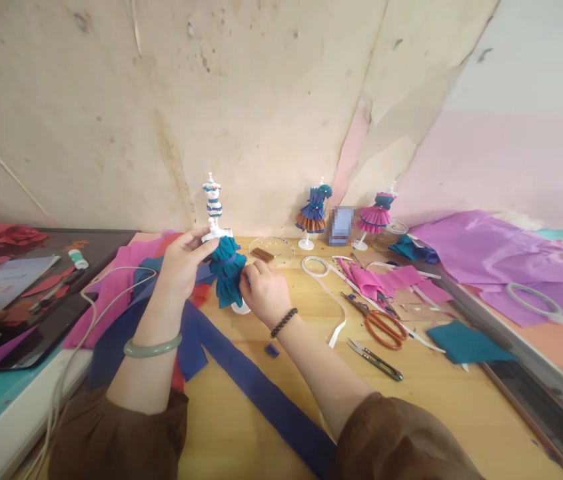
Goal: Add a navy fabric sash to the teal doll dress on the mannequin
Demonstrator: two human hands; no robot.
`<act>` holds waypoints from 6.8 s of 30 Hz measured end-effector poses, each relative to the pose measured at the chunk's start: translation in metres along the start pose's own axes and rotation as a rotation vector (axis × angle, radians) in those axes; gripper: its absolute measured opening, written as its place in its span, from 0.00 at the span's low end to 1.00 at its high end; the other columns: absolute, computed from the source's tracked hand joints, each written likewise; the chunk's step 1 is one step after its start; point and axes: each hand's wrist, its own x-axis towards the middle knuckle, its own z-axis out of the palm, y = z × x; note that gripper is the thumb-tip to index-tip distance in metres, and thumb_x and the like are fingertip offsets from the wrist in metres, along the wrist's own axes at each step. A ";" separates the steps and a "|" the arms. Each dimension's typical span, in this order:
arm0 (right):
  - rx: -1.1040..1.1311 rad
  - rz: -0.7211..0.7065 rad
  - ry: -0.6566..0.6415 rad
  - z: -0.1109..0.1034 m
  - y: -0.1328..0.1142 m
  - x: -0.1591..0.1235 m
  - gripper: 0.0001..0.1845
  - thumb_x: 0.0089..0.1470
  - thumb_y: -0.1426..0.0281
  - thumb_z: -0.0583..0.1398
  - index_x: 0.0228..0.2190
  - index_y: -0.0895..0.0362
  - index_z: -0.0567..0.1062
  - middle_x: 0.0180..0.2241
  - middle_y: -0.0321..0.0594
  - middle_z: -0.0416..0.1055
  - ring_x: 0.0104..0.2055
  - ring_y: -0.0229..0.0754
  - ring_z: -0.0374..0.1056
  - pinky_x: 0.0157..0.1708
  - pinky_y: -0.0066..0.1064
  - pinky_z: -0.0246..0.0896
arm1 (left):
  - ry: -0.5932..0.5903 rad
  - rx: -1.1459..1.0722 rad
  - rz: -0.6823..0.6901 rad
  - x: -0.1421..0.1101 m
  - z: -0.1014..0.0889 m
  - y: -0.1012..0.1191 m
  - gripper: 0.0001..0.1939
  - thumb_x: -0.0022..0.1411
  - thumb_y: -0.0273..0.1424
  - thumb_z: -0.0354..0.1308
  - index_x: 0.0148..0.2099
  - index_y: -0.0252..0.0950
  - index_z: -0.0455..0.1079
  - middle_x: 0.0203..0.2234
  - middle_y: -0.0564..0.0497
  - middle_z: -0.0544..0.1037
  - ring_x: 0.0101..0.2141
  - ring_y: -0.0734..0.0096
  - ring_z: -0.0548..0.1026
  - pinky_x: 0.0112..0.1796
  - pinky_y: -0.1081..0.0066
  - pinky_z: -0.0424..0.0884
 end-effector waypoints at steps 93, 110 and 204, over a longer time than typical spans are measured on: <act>0.289 0.325 -0.103 -0.108 0.068 0.118 0.11 0.51 0.64 0.59 0.25 0.58 0.75 0.16 0.33 0.66 0.17 0.34 0.60 0.19 0.27 0.53 | -0.264 -0.039 -0.399 -0.010 0.029 -0.039 0.25 0.51 0.24 0.63 0.53 0.33 0.67 0.27 0.52 0.76 0.22 0.81 0.68 0.23 0.78 0.60; 0.146 0.362 -0.015 -0.094 0.109 0.111 0.13 0.52 0.66 0.58 0.37 0.59 0.77 0.28 0.41 0.76 0.25 0.39 0.67 0.26 0.30 0.60 | -0.247 -0.162 -0.359 -0.007 0.021 -0.036 0.11 0.56 0.36 0.62 0.34 0.34 0.66 0.11 0.61 0.61 0.14 0.84 0.56 0.18 0.80 0.51; 0.579 0.271 0.032 0.042 0.108 0.258 0.11 0.54 0.70 0.61 0.25 0.62 0.80 0.22 0.38 0.74 0.26 0.36 0.67 0.28 0.28 0.63 | -0.565 0.664 -0.367 -0.011 0.010 -0.159 0.12 0.58 0.36 0.52 0.28 0.34 0.69 0.13 0.56 0.67 0.16 0.75 0.67 0.21 0.77 0.60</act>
